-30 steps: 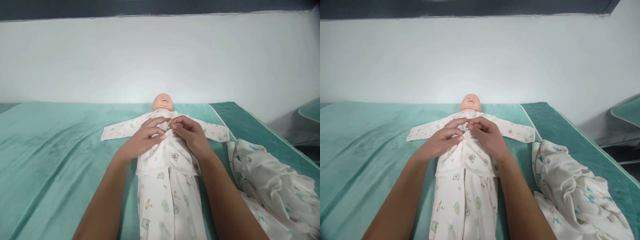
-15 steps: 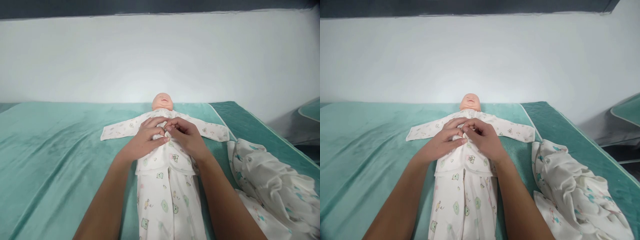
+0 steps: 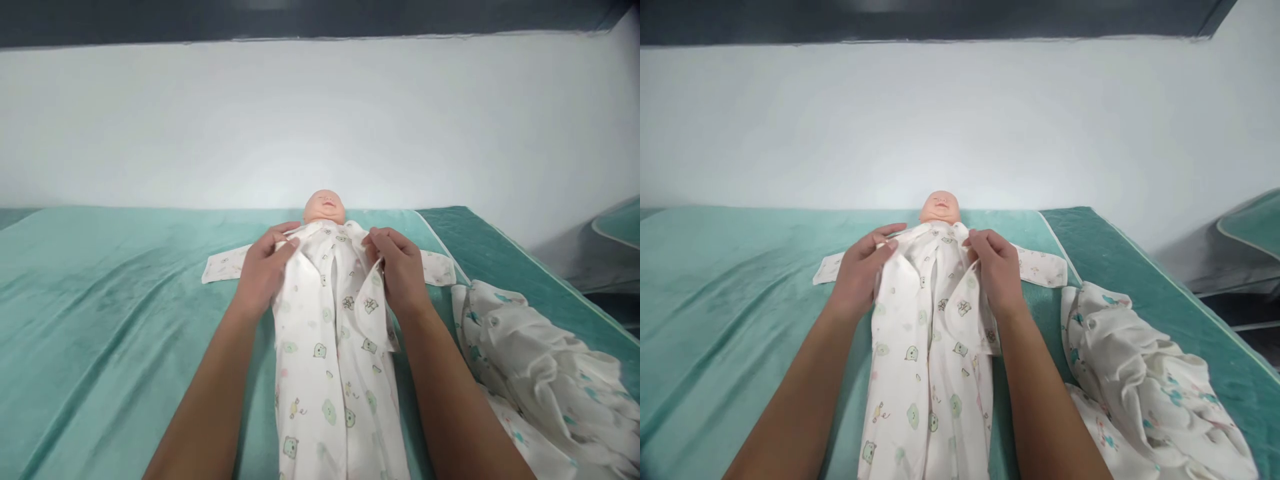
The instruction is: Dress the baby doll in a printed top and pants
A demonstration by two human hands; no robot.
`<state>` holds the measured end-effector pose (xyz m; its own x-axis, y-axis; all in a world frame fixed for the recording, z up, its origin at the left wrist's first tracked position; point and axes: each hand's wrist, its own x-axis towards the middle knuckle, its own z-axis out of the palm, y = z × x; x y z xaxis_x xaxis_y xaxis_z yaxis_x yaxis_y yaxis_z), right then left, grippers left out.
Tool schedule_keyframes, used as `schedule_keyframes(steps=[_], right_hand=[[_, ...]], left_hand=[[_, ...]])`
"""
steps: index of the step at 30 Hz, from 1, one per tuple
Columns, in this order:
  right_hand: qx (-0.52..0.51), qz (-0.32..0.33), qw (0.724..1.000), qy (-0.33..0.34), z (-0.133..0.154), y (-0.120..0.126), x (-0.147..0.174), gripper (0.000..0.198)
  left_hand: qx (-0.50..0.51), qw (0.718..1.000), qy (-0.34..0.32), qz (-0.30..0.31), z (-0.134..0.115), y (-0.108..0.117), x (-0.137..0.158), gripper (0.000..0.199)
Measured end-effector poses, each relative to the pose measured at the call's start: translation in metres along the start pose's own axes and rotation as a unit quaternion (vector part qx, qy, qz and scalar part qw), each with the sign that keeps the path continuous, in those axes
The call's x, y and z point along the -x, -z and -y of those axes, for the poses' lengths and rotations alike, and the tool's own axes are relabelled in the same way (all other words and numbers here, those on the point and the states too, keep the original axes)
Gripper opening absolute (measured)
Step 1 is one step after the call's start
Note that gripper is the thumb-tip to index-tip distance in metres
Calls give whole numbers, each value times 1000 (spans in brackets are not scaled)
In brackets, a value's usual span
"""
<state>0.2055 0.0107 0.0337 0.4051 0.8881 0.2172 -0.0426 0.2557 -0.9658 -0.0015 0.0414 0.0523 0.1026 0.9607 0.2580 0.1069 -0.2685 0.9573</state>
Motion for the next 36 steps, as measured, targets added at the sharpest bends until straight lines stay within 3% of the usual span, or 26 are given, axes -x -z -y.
schedule_keyframes(steps=[3, 4, 6, 8, 10, 12, 16, 19, 25, 30, 33, 36], right_hand=[[96, -152, 984, 14, -9, 20, -16, 30], [126, -202, 971, 28, -12, 27, -21, 28], [186, -266, 943, 68, -16, 37, -26, 18], [252, -261, 925, 117, -19, 38, -27, 16], [311, -192, 918, 154, -22, 32, -23, 25], [340, -99, 921, 163, -27, 23, -20, 32], [384, 18, 912, 142, -40, 10, -26, 35], [436, 42, 892, 108, -43, 6, -39, 39], [527, 81, 846, 24, -35, 2, -69, 44], [556, 66, 826, -66, -42, 24, -99, 40], [552, 81, 825, -92, -47, 39, -109, 38], [519, 86, 850, -39, -43, 42, -104, 34]], left_hand=[[-6, 984, 66, -168, 16, 17, -10, 7], [-24, 974, 82, -211, 22, 24, -13, 14], [-93, 957, 88, -262, 32, 35, -18, 28], [-188, 942, 44, -276, 40, 39, -21, 31], [-274, 928, -26, -253, 44, 35, -21, 30], [-335, 919, -85, -188, 46, 26, -22, 27], [-420, 898, -124, -51, 50, 12, -26, 29], [-462, 881, -102, -11, 52, 11, -30, 36], [-515, 857, -32, 4, 51, 17, -40, 40], [-528, 847, 54, -28, 53, 32, -54, 37], [-527, 841, 112, -39, 54, 43, -62, 35], [-515, 846, 133, -30, 52, 48, -64, 34]])
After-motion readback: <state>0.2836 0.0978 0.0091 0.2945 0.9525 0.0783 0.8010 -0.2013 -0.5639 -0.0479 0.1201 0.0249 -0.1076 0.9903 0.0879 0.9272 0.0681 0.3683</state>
